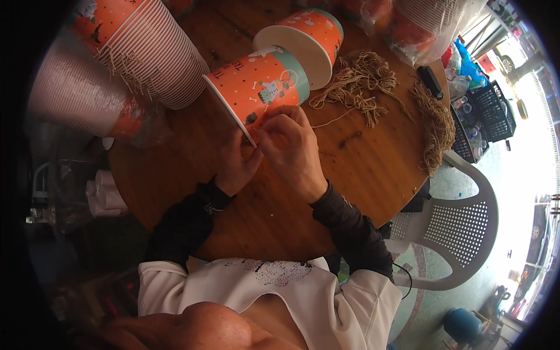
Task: Attaching string handles to paper buckets.
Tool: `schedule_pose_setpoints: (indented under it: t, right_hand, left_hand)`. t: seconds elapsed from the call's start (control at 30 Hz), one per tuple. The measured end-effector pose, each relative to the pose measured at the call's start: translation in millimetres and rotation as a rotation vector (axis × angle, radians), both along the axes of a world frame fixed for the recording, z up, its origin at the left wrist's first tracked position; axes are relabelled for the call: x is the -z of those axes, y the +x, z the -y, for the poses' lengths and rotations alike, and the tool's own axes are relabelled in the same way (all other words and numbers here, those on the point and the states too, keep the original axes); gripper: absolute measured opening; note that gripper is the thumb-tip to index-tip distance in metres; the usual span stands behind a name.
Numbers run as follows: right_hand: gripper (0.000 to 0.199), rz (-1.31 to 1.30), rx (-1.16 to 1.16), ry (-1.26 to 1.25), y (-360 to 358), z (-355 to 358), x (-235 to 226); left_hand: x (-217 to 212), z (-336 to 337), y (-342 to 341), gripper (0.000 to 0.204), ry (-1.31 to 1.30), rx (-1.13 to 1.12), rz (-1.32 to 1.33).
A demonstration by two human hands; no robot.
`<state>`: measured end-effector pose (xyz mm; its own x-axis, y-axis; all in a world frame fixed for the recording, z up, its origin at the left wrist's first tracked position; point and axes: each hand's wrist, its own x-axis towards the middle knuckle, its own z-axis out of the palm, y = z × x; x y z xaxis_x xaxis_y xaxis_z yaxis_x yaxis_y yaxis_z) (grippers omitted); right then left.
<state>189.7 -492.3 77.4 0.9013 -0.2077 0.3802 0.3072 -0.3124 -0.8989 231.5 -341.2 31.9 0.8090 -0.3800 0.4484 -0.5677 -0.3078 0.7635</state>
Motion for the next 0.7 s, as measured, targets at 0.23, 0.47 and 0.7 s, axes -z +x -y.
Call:
schedule_pose_setpoints:
  t: [0.23,0.47,0.7]
  right_hand:
    - [0.009,0.058,0.088,-0.088,1.2,-2.1,5.0]
    - [0.010,0.021,0.057,-0.116,1.1,-1.8,9.0]
    - [0.012,-0.044,0.027,-0.043,0.2,-0.7,11.1]
  left_hand:
    - [-14.6,1.6,-0.2,0.024,-0.076,0.118,0.130]
    - [-3.5,0.2,14.9,0.009,-0.188,0.106,-0.011]
    - [-7.4,3.6,14.9,0.008,-0.152,0.053,-0.023]
